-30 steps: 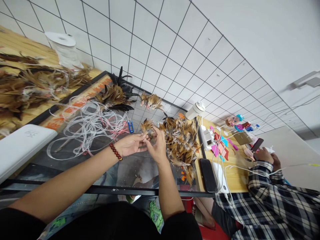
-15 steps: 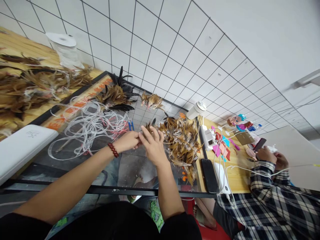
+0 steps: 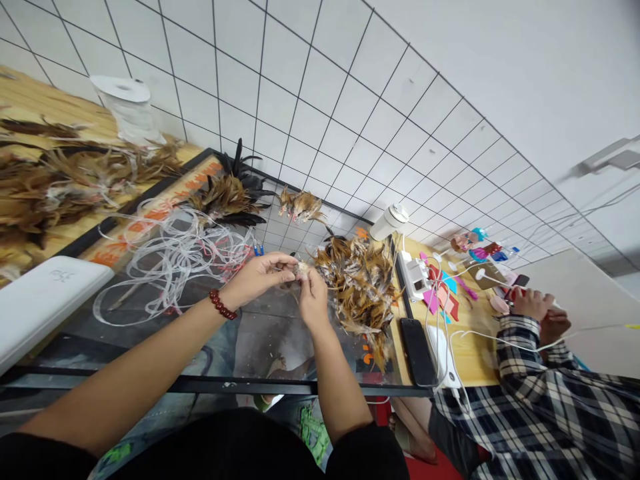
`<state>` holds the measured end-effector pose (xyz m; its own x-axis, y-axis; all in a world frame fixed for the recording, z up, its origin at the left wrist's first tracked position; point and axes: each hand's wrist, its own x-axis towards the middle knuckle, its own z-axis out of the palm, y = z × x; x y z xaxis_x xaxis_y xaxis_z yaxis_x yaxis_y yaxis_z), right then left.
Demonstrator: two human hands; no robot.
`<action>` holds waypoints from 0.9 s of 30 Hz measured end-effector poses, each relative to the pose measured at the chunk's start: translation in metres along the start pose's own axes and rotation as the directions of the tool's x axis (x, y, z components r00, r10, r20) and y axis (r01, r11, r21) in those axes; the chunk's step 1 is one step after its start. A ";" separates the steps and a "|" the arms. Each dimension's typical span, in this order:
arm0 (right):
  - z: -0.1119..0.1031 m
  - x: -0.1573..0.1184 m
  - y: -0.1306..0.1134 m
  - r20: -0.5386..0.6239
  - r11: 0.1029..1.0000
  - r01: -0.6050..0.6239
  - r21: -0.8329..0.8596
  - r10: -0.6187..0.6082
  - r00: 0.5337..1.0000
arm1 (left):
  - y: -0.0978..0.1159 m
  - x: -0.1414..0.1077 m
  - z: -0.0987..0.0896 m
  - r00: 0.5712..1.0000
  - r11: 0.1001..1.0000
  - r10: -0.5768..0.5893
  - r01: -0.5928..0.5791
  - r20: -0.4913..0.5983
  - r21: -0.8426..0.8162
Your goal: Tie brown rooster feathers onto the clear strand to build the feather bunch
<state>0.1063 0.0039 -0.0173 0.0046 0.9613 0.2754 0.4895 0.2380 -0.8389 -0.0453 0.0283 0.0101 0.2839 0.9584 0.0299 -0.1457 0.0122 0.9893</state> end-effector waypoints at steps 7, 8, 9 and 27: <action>0.005 0.006 -0.003 0.264 0.670 -0.334 0.663 0.207 0.942 | -0.016 0.000 0.009 1.000 0.998 0.015 -0.014 0.016 -0.054; 0.005 0.006 -0.004 0.304 0.648 -0.372 0.665 0.220 0.927 | -0.016 0.000 0.008 1.000 0.998 0.007 -0.005 0.028 -0.062; 0.004 0.006 -0.005 0.343 0.623 -0.411 0.665 0.234 0.910 | -0.016 0.000 0.007 0.999 0.998 -0.007 0.011 0.050 -0.068; 0.003 0.000 0.001 0.077 0.987 -0.138 0.083 0.131 0.988 | -0.025 -0.001 0.015 0.990 0.982 -0.074 0.053 -0.116 -0.180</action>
<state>0.1042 0.0047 -0.0201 0.0016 0.9920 0.1259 0.4097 0.1142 -0.9050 -0.0281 0.0228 -0.0123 0.1824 0.9814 -0.0606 -0.2988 0.1140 0.9475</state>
